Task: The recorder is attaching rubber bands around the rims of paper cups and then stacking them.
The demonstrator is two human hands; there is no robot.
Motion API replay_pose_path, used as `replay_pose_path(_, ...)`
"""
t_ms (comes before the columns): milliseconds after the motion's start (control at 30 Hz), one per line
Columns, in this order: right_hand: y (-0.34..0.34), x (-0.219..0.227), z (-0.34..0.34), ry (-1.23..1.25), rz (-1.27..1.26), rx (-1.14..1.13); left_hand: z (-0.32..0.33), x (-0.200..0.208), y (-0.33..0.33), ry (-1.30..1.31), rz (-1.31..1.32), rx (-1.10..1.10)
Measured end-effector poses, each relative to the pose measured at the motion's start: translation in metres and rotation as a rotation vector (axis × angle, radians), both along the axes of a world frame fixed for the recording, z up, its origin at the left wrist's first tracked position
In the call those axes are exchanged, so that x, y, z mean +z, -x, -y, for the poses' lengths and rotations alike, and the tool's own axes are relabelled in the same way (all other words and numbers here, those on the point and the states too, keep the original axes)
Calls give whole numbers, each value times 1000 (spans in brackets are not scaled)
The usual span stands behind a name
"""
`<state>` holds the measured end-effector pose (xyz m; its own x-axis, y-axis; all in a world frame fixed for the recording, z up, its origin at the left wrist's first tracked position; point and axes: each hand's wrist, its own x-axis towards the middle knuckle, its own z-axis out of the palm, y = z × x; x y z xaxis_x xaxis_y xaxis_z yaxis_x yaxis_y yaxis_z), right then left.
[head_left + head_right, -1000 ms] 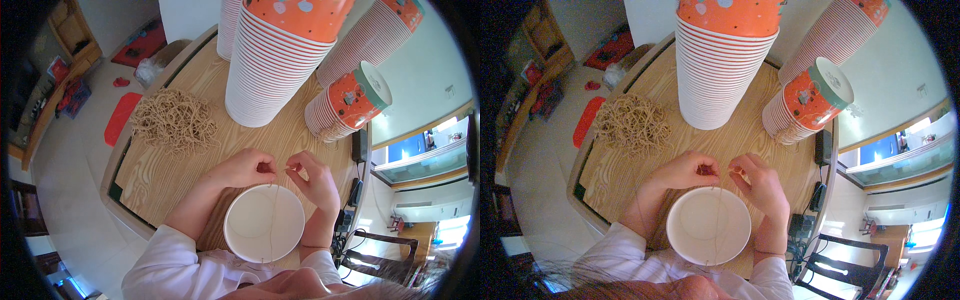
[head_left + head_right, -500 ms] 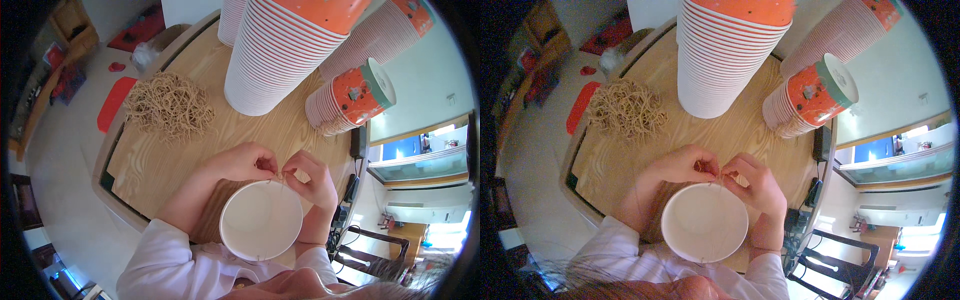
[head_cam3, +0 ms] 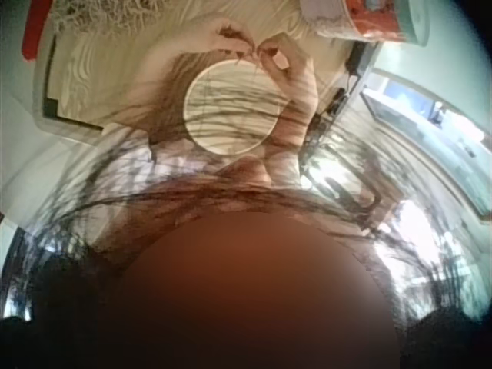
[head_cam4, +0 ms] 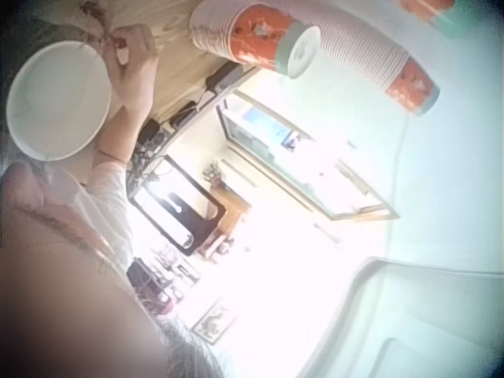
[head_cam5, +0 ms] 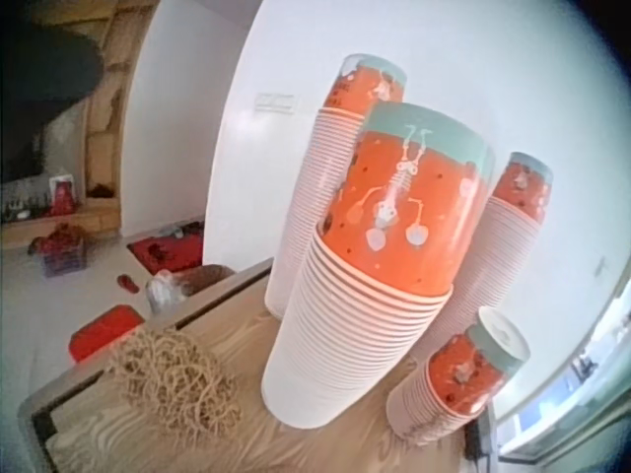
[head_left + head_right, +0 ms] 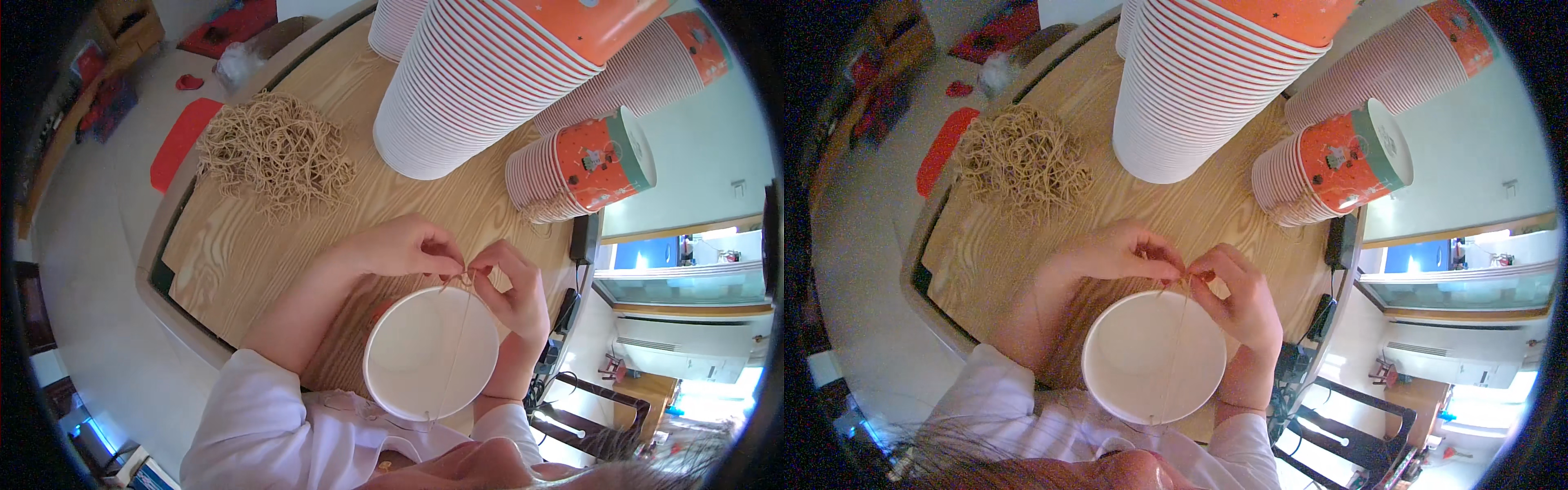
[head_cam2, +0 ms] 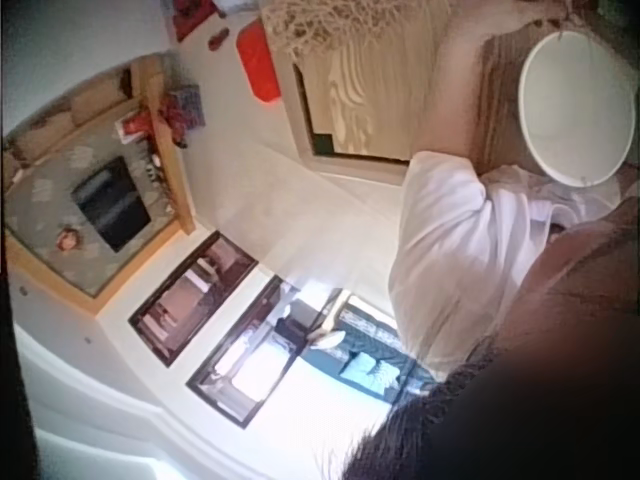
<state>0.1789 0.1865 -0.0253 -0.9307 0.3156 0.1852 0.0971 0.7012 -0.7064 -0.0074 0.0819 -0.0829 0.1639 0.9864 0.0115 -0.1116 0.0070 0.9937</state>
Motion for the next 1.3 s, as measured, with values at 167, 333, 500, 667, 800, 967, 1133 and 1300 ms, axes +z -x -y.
replay_pose_path(167,6,-2,4,-2,9,-36,0,-3,-5,-68,-75,25)
replay_pose_path(333,7,-2,6,30,62,-105,-6,-18,-3,89,134,-70)
replay_pose_path(500,5,0,4,19,54,-103,-4,-11,-7,19,74,-19)
replay_pose_path(667,5,1,6,22,54,-106,-5,-9,-4,65,39,-62)
replay_pose_path(800,3,2,6,-2,54,-116,-3,-3,-5,145,108,-39)
replay_pose_path(967,4,1,8,-16,69,-113,-3,-7,-12,-64,-89,56)
replay_pose_path(1133,2,0,5,-6,84,-123,-8,-13,-10,186,174,-59)
replay_pose_path(1300,4,2,7,-16,110,-160,-3,-9,-7,105,112,-34)
